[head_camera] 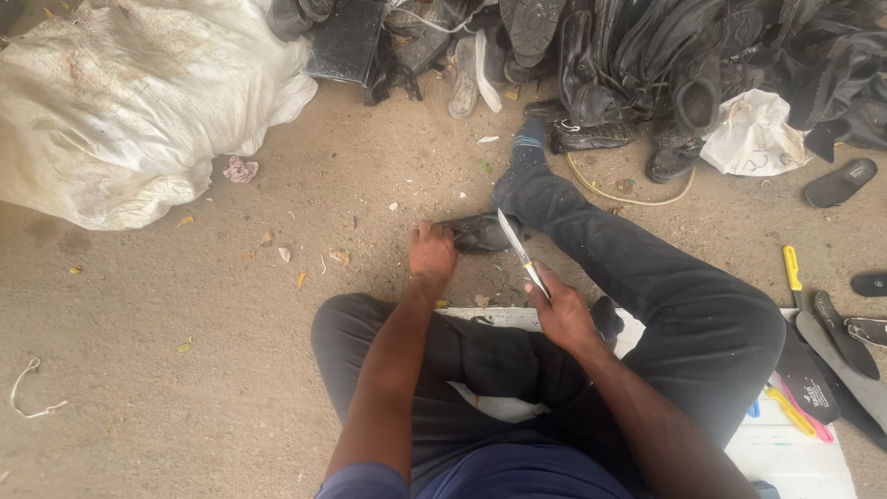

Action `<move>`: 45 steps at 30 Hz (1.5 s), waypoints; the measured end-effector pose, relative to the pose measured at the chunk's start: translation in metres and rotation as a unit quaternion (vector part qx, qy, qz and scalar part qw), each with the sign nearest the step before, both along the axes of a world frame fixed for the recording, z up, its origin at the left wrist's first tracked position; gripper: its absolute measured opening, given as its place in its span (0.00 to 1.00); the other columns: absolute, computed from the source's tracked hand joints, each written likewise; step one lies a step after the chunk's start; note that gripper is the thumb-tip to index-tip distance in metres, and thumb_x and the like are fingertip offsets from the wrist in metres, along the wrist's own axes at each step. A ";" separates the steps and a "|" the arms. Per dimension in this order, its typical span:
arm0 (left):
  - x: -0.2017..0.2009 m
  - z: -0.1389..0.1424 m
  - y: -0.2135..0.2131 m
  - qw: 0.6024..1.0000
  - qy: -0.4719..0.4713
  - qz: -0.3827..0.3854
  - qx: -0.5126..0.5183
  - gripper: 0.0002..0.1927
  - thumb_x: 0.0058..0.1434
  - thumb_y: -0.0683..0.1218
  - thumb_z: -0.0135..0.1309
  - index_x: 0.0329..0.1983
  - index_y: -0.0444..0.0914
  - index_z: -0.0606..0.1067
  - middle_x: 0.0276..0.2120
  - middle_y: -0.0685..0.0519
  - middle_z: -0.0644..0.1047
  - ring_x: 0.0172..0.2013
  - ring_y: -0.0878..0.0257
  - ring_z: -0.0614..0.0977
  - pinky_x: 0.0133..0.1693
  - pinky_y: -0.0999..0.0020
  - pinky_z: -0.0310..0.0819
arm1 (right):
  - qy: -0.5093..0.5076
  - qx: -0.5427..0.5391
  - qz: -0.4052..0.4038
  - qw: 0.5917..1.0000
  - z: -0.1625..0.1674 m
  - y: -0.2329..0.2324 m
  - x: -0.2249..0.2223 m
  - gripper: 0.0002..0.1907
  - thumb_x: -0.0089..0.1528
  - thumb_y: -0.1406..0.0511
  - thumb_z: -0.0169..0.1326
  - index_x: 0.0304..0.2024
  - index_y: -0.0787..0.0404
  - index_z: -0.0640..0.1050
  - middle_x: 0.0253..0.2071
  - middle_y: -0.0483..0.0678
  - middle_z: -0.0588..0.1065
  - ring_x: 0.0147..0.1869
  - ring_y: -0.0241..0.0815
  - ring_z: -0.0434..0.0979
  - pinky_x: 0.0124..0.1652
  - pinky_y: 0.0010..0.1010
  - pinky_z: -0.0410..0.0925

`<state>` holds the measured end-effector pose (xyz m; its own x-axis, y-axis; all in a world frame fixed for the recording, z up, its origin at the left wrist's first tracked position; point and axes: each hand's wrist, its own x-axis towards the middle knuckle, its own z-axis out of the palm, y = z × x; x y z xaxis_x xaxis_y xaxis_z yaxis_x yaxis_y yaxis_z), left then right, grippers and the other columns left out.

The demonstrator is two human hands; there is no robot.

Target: The person sits on the ground and uses a knife to scrape and clean the soles and edges of several black shoes. They pick up shoes from a pile, work on them, and place them back down, repeating the process for multiple pairs.

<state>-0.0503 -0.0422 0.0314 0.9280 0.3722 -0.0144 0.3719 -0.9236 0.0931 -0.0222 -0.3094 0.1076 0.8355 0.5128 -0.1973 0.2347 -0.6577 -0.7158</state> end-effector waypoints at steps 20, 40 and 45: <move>-0.019 -0.023 -0.013 0.964 -0.220 -0.141 0.045 0.05 0.57 0.42 0.54 0.34 0.37 0.80 0.37 0.51 0.77 0.46 0.53 0.73 0.50 0.55 0.69 | -0.184 -0.109 0.188 0.959 -0.037 0.046 0.018 0.23 0.67 0.59 0.46 0.63 0.60 0.69 0.32 0.57 0.80 0.34 0.59 0.82 0.37 0.53 0.73; -0.020 -0.020 -0.019 0.947 -0.301 -0.102 -0.056 0.13 0.47 0.38 0.62 0.37 0.35 0.83 0.35 0.53 0.79 0.43 0.55 0.76 0.44 0.58 0.72 | -0.077 -0.143 0.168 0.972 -0.042 0.032 -0.005 0.22 0.69 0.61 0.44 0.64 0.61 0.66 0.21 0.55 0.77 0.24 0.57 0.80 0.30 0.50 0.73; -0.020 -0.019 -0.018 0.938 -0.325 -0.062 -0.101 0.10 0.49 0.37 0.62 0.36 0.36 0.84 0.33 0.54 0.80 0.40 0.56 0.76 0.40 0.59 0.73 | -0.106 -0.099 0.137 0.980 -0.039 0.021 -0.007 0.23 0.67 0.61 0.46 0.64 0.60 0.66 0.24 0.54 0.78 0.25 0.58 0.80 0.30 0.52 0.73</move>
<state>-0.0701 -0.0597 0.0125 0.8019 0.3108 0.5103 0.0666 -0.8952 0.4406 -0.0295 -0.2886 0.0682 0.7046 0.6929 -0.1531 0.5512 -0.6703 -0.4968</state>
